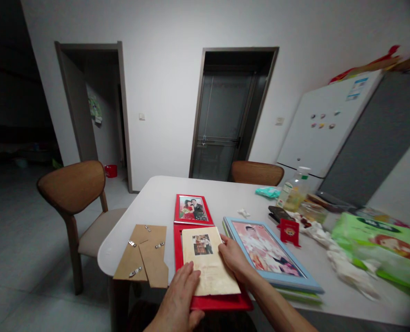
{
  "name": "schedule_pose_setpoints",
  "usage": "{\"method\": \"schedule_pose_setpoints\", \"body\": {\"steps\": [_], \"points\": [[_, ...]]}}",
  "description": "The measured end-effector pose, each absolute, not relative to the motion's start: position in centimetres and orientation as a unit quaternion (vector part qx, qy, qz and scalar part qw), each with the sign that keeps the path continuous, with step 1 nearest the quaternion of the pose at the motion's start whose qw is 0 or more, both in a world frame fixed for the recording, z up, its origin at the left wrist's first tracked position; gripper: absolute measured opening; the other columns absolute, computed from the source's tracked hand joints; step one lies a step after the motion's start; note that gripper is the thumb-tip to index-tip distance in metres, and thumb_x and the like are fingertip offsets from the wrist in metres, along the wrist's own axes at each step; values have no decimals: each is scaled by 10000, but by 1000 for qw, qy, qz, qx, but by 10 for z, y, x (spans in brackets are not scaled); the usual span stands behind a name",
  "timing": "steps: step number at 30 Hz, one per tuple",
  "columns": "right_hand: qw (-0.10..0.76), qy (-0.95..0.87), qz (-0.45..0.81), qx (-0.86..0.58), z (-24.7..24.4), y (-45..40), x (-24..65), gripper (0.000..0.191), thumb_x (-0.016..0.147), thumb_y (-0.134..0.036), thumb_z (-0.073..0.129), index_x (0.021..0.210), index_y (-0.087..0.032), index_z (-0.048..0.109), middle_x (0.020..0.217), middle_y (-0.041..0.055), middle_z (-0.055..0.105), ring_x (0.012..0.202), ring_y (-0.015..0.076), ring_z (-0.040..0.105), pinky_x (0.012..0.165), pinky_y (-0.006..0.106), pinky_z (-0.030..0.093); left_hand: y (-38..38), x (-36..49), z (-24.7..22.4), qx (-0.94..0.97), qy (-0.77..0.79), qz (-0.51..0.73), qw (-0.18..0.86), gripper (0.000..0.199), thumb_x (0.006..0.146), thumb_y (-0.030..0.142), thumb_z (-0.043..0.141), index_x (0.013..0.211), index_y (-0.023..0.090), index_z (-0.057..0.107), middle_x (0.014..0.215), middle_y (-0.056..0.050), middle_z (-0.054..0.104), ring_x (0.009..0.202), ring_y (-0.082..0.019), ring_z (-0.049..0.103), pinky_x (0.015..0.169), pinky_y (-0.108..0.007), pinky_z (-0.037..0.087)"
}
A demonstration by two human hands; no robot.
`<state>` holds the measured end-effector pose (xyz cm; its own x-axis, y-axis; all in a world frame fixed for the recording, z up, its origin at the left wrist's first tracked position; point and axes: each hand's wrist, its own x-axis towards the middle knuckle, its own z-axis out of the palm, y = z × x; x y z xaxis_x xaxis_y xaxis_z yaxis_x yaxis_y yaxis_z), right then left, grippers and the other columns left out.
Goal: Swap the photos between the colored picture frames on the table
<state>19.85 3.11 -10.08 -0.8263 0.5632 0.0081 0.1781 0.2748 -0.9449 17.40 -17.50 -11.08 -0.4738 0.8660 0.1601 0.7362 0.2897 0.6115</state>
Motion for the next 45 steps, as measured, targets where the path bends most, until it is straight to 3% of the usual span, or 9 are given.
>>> {"method": "schedule_pose_setpoints", "body": {"steps": [9, 15, 19, 25, 29, 34, 37, 40, 45], "points": [[161, -879, 374, -248, -102, 36, 192, 404, 655, -148, 325, 963, -129, 585, 874, 73, 653, 765, 157, 588, 644, 211, 410, -181, 174, -83, 504, 800, 297, 136, 293, 608, 83, 581, 879, 176, 518, 1306, -104, 360, 1205, -223, 295, 1004, -408, 225], [129, -936, 139, -295, -94, 23, 197, 304, 735, -274, 368, 880, -123, 589, 859, 128, 615, 751, 190, 570, 640, 257, 375, -186, 174, -81, 522, 798, 277, 118, 494, 622, 101, 573, 1094, 188, 455, 1265, -97, 423, 1187, -215, 331, 1004, -421, 229], [129, -947, 67, -287, -97, 18, 198, 285, 746, -283, 386, 900, -135, 574, 897, 115, 573, 773, 191, 551, 638, 267, 361, -184, 172, -81, 517, 804, 270, 118, 537, 624, 118, 561, 1147, 166, 444, 1249, -108, 439, 1181, -230, 342, 1004, -425, 230], [160, -952, 106, -239, -97, 5, 197, 320, 766, -268, 388, 1029, -148, 526, 930, 109, 549, 822, 185, 520, 691, 269, 356, -202, 159, -93, 505, 804, 303, 80, 606, 595, 99, 542, 1180, 206, 422, 1280, -84, 399, 1190, -222, 325, 995, -415, 249], [196, -959, 162, -124, -91, -28, 190, 279, 773, -251, 390, 982, -178, 560, 949, 88, 541, 881, 182, 477, 755, 272, 338, -238, 129, -102, 450, 847, 280, 23, 675, 569, 97, 559, 1207, 228, 384, 1320, -70, 336, 1212, -218, 283, 999, -409, 241], [162, -969, 185, -7, -85, -89, 170, 321, 738, -372, 453, 1003, -213, 538, 938, 68, 544, 882, 202, 454, 785, 334, 319, -271, 88, -121, 341, 911, 219, -71, 534, 587, 110, 556, 1114, 153, 483, 1237, -110, 453, 1159, -250, 373, 970, -397, 301], [124, -981, 149, -4, -89, -114, 156, 438, 613, -474, 558, 942, -186, 546, 947, 98, 531, 888, 253, 441, 787, 410, 304, -276, 77, -134, 346, 902, 235, -104, 431, 621, 111, 537, 1050, 147, 536, 1190, -114, 502, 1120, -236, 428, 951, -364, 337], [103, -982, 160, -16, -92, -121, 145, 458, 550, -415, 612, 937, -179, 544, 951, 106, 508, 895, 264, 433, 769, 406, 323, -278, 70, -135, 352, 889, 271, -110, 368, 631, 172, 573, 998, 192, 574, 1145, -89, 546, 1075, -242, 476, 915, -368, 379], [125, -946, 298, -13, -78, -111, 148, 542, 539, -267, 612, 1068, -206, 515, 996, 86, 479, 913, 223, 444, 770, 325, 370, -280, 71, -107, 353, 875, 313, -106, 345, 644, 300, 595, 978, 215, 596, 1122, -73, 565, 1048, -247, 499, 899, -379, 394]]}}
